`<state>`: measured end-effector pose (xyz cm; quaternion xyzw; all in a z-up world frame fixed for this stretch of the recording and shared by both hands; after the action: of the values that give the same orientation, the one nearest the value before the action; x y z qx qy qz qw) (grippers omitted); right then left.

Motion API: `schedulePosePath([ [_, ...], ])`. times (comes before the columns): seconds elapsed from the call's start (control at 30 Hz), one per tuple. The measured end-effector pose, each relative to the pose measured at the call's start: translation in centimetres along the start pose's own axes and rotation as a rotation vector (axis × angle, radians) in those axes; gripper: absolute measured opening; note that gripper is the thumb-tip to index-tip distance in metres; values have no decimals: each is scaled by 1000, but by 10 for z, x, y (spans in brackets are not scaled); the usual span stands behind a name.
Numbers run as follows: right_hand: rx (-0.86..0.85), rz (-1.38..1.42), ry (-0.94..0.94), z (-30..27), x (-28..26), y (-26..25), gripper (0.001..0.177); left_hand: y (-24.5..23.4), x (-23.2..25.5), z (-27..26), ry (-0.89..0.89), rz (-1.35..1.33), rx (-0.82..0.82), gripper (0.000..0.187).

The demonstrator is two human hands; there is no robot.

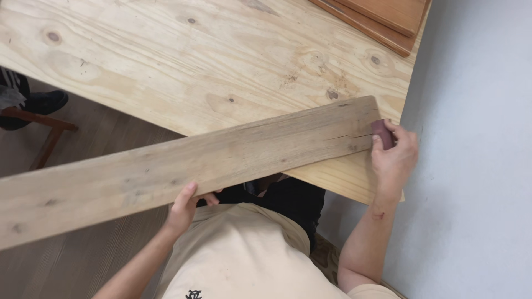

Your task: The person sands the edge and surface of a wooden board by hand using a piece of sandpaper.

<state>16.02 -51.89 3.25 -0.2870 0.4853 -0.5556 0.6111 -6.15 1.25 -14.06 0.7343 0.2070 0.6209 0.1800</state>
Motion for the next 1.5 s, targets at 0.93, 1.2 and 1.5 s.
schedulePosePath([
  [0.93, -63, 2, 118, 26, 55, -18, 49, 334, 10, 316, 534, 1482, -628, 63],
  [1.2, -151, -75, 9, 15, 22, -17, 50, 338, 4, 324, 547, 1406, -676, 33],
  [1.5, -273, -76, -55, 39, -38, 0, 50, 338, 17, 343, 404, 1374, -808, 30],
])
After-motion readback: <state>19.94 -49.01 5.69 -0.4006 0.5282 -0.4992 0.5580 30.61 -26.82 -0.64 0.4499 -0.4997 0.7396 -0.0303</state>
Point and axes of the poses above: each hand's wrist, its own z-axis towards the middle knuckle, its own y-axis out of the palm, x = y × z, the point moved 2 cm from there along z, towards the middle knuckle, and after that the axes turned 9 degrees about -z, right-handed, at the moved point
